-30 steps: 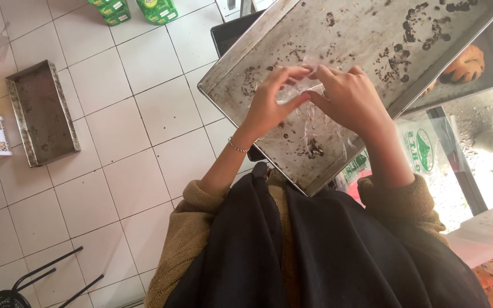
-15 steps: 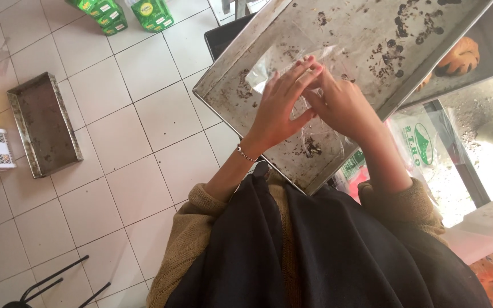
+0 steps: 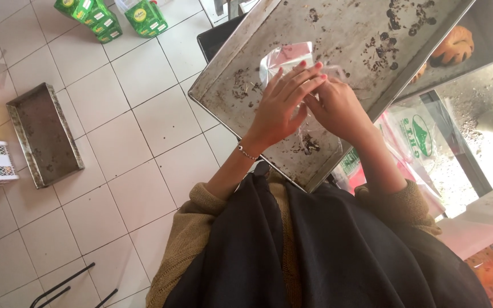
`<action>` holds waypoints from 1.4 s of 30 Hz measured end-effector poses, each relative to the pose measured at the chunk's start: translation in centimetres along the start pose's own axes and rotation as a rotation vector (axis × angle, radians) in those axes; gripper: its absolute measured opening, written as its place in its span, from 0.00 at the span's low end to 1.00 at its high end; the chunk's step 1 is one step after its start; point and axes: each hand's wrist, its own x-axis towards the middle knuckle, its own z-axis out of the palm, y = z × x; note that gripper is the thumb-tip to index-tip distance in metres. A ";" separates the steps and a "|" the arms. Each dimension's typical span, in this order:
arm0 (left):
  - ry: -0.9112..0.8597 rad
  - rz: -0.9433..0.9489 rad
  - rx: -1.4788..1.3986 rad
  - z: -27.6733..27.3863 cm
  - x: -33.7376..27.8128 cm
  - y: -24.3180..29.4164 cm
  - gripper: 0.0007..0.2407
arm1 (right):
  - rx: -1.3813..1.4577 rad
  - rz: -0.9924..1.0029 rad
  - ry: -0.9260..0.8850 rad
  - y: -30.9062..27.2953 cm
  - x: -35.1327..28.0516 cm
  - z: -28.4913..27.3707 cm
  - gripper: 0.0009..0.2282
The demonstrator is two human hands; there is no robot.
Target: Packaging bread into plastic bags and arranging them into a crate.
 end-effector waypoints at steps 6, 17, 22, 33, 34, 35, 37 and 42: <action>-0.038 0.057 -0.115 -0.7 0.3 1.3 0.27 | 0.034 -0.180 0.094 -0.7 0.0 -0.9 0.08; -0.062 0.121 -0.197 -1.4 0.0 2.1 0.24 | -0.201 -0.316 0.131 1.5 -1.1 1.8 0.12; 0.137 0.121 -0.387 1.6 -2.2 -1.0 0.19 | 0.088 -0.107 0.026 -2.3 -0.5 0.0 0.21; 0.380 -0.646 -1.307 -0.3 0.7 -1.4 0.43 | 0.051 0.125 -0.094 -3.3 -1.5 2.3 0.17; 0.308 -0.670 -1.439 -0.4 0.9 -0.9 0.42 | 0.051 0.017 -0.018 -2.8 -1.9 2.8 0.12; 0.307 -0.670 -1.440 0.8 0.3 -1.8 0.42 | 0.050 0.019 -0.018 -2.1 -2.1 3.4 0.12; 0.298 -0.608 -1.403 3.1 -0.9 -3.6 0.36 | -0.201 -0.208 0.171 -0.7 -2.4 4.5 0.15; 0.322 -0.663 -1.402 3.1 -0.6 -3.3 0.34 | 0.014 -0.126 0.124 -4.1 -1.5 2.3 0.33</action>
